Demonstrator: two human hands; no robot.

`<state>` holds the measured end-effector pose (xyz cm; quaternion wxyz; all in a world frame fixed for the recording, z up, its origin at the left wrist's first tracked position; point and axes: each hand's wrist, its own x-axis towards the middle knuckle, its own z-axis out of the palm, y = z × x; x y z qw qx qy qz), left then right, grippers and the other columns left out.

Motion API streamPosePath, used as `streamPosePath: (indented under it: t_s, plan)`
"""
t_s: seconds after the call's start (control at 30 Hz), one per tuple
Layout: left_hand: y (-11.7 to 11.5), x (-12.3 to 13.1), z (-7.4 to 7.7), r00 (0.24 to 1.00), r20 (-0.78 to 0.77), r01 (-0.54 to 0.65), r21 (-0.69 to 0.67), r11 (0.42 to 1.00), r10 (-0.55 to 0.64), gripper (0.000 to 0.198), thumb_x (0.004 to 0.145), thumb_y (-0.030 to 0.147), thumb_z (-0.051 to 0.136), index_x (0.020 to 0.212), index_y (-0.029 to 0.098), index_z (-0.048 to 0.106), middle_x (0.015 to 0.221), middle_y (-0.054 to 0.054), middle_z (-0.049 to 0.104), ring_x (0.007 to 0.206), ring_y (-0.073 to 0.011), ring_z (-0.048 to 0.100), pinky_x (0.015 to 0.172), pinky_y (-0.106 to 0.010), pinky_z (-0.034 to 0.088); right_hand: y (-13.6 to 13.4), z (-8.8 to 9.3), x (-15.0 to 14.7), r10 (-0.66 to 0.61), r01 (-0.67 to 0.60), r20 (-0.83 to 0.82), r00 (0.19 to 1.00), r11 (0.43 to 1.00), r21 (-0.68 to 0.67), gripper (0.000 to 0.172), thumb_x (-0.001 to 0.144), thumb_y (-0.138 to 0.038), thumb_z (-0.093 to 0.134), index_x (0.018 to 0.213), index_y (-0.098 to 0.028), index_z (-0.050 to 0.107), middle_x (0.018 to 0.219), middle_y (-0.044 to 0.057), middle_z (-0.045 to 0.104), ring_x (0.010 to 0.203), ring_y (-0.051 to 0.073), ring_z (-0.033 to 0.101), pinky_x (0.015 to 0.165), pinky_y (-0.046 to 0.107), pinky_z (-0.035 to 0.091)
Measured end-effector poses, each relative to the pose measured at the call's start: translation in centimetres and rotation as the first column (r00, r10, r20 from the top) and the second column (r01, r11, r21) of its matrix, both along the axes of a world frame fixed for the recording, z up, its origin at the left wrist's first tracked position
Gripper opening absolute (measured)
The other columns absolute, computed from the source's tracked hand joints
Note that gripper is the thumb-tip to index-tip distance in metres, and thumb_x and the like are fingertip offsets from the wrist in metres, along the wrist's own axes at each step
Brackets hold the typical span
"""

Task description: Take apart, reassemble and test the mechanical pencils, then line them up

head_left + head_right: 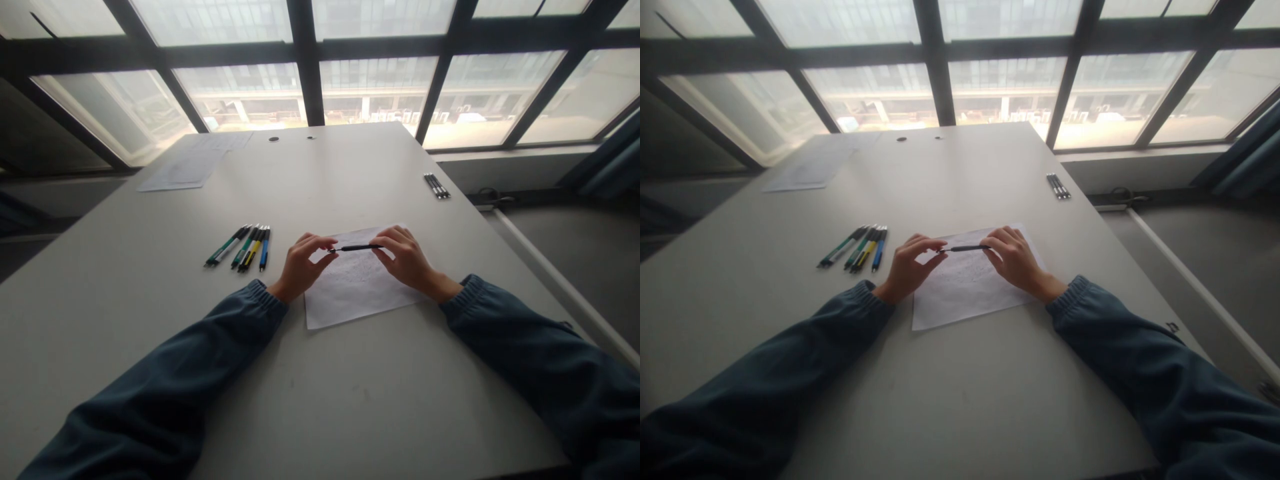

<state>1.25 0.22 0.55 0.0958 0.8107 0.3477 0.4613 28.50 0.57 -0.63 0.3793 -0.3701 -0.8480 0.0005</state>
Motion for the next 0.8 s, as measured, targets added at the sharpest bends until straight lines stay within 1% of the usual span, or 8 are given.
streamPosePath:
  t_s: [0.07, 0.13, 0.27, 0.63, 0.8]
  plan:
    - [-0.02, 0.0, -0.06, 1.0, 0.021, -0.022, -0.019, 1.0, 0.022, 0.02, 0.086, 0.031, 0.076, 0.104, 0.022, 0.071, 0.087, -0.004, 0.072, 0.08, -0.0168, 0.065, 0.074, -0.032, 0.055, -0.04, 0.06, -0.01, 0.003, -0.003, 0.0, 1.0, 1.0, -0.006, 0.013, 0.098, -0.022, 0.055, 0.101, -0.024, 0.068, 0.099, 0.008, 0.069, 0.096, 0.025, 0.06, 0.087, 0.042, 0.046]
    - [-0.04, -0.01, -0.1, 0.999, 0.033, -0.035, -0.029, 0.999, 0.036, 0.018, 0.085, 0.032, 0.077, 0.098, 0.021, 0.071, 0.087, -0.004, 0.072, 0.078, -0.0164, 0.065, 0.071, -0.031, 0.055, -0.08, 0.11, -0.02, 0.006, -0.006, -0.004, 1.0, 1.0, -0.007, 0.013, 0.098, -0.022, 0.056, 0.101, -0.024, 0.068, 0.099, 0.008, 0.069, 0.096, 0.025, 0.06, 0.087, 0.042, 0.046]
    - [-0.04, -0.04, -0.06, 1.0, 0.021, -0.019, -0.022, 1.0, 0.019, 0.014, 0.085, 0.033, 0.077, 0.09, 0.021, 0.071, 0.084, -0.004, 0.073, 0.08, -0.0173, 0.065, 0.073, -0.032, 0.055, -0.15, 0.23, -0.05, 0.02, -0.019, -0.009, 1.0, 1.0, 0.005, 0.012, 0.097, -0.022, 0.057, 0.1, -0.024, 0.068, 0.098, 0.007, 0.069, 0.095, 0.025, 0.06, 0.086, 0.041, 0.046]
    - [-0.14, 0.06, 0.01, 0.998, 0.023, -0.051, -0.05, 0.997, 0.052, 0.02, 0.085, 0.04, 0.076, 0.086, 0.021, 0.073, 0.08, -0.004, 0.073, 0.074, -0.017, 0.065, 0.07, -0.032, 0.055, -0.2, 0.18, 0.02, 0.052, -0.051, -0.009, 0.999, 0.999, 0.018, 0.013, 0.097, -0.023, 0.058, 0.101, -0.026, 0.07, 0.098, 0.007, 0.07, 0.094, 0.024, 0.06, 0.085, 0.042, 0.047]
    - [-0.22, 0.02, 0.04, 0.999, 0.016, -0.035, -0.065, 0.997, 0.036, 0.019, 0.085, 0.039, 0.077, 0.085, 0.021, 0.074, 0.077, -0.003, 0.072, 0.071, -0.0165, 0.065, 0.068, -0.031, 0.054, -0.31, 0.24, 0.0, 0.074, -0.074, -0.005, 0.997, 0.997, 0.016, 0.013, 0.097, -0.024, 0.058, 0.102, -0.027, 0.07, 0.097, 0.007, 0.07, 0.095, 0.025, 0.061, 0.086, 0.043, 0.047]
